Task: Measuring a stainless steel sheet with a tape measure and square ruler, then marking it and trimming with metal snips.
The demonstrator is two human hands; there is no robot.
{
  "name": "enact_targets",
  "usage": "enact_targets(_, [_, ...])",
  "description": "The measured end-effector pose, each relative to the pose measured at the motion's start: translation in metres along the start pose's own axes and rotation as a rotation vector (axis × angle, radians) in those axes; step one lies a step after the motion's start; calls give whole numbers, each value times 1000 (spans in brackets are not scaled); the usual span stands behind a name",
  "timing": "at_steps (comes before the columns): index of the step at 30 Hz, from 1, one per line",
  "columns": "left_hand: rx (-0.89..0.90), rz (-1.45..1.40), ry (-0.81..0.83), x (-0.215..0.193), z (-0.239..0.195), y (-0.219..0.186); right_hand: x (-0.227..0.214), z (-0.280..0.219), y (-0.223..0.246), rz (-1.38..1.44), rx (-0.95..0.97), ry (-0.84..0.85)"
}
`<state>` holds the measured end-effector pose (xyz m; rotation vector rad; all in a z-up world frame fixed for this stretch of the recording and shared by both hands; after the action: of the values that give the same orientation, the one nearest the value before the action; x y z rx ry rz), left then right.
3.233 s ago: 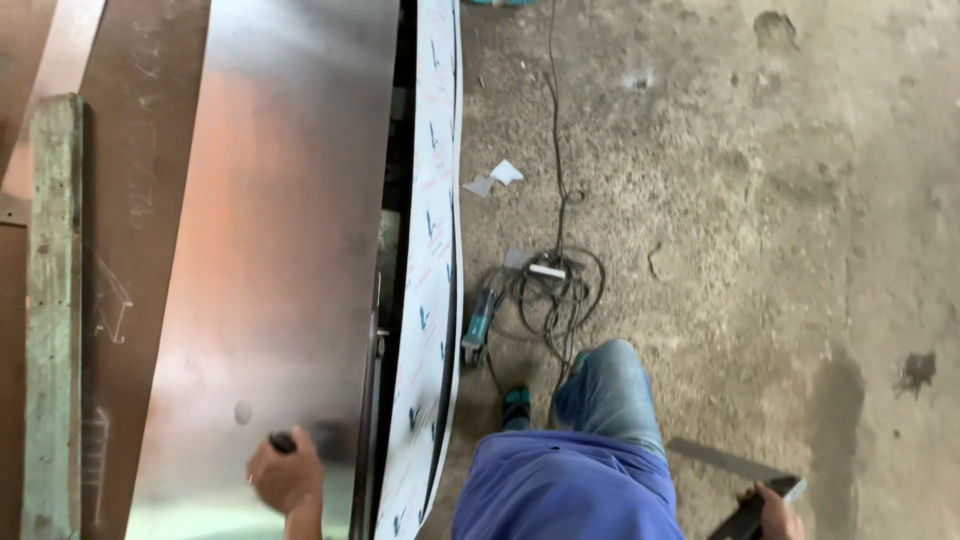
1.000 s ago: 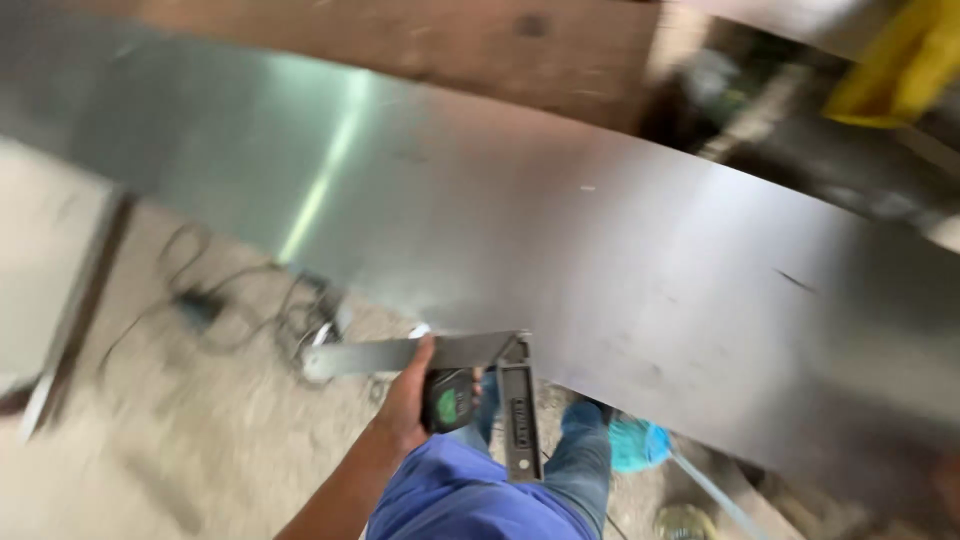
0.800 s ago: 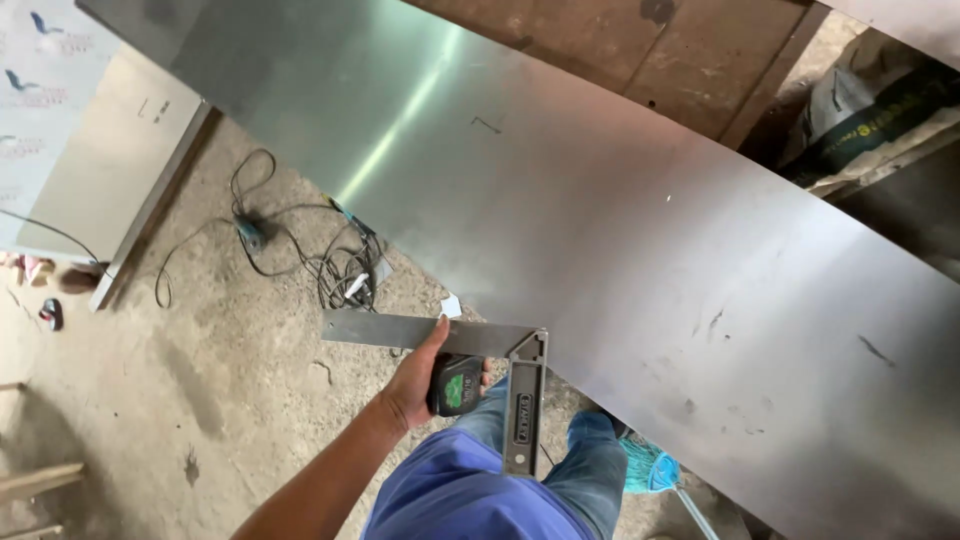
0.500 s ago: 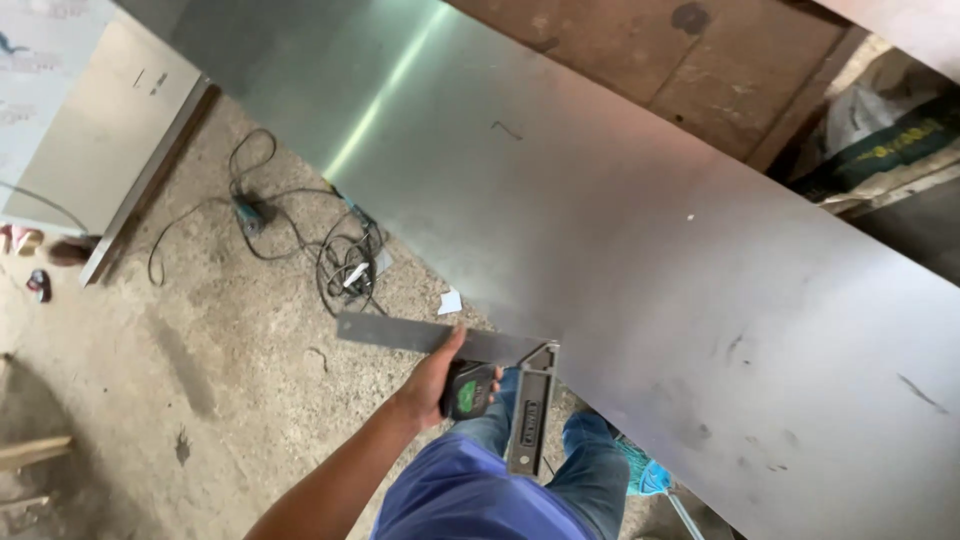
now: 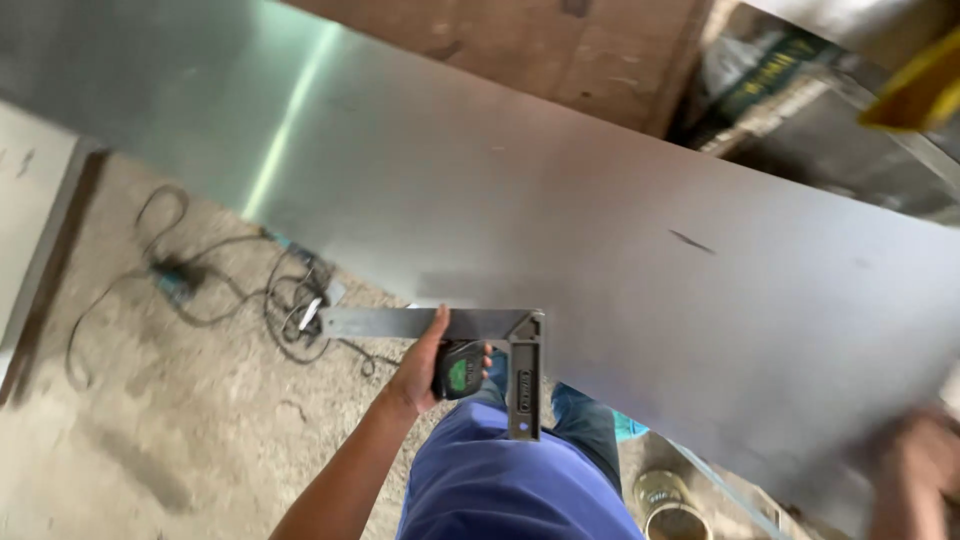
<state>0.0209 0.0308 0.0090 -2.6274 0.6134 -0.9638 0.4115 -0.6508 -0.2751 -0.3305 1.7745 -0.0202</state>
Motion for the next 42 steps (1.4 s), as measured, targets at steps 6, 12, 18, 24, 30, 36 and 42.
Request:
enact_targets(6, [23, -18, -46, -9, 7, -12, -149, -98, 238, 939, 548, -8])
enact_targets(12, [2, 20, -115, -29, 36, -29, -150, -127, 367, 1408, 452, 0])
enact_targets(18, [8, -54, -28, -91, 84, -72, -138, -138, 407, 1584, 358, 174])
enact_targets(24, [113, -46, 7, -125, 119, -132, -140, -172, 369, 1654, 491, 238])
enact_targets(30, [-44, 176, -94, -129, 115, -166, -128, -229, 338, 1560, 536, 289])
enact_targets(36, [30, 554, -228, -121, 71, -153, -136, -272, 344, 1307, 560, 182])
enact_targets(42, [-14, 605, 57, -50, 36, -85, -233, -290, 397, 1231, 466, 150])
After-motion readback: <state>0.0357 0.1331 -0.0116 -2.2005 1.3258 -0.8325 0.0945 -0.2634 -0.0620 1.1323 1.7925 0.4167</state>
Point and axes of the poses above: each hand's wrist, its own z-axis towards the middle knuckle, its own x-axis out of the palm, y = z × x, the point moved 1 cm from there along z, towards the middle knuckle, and after that the axes turned 2 degrees about -z, right-handed, at the moved point
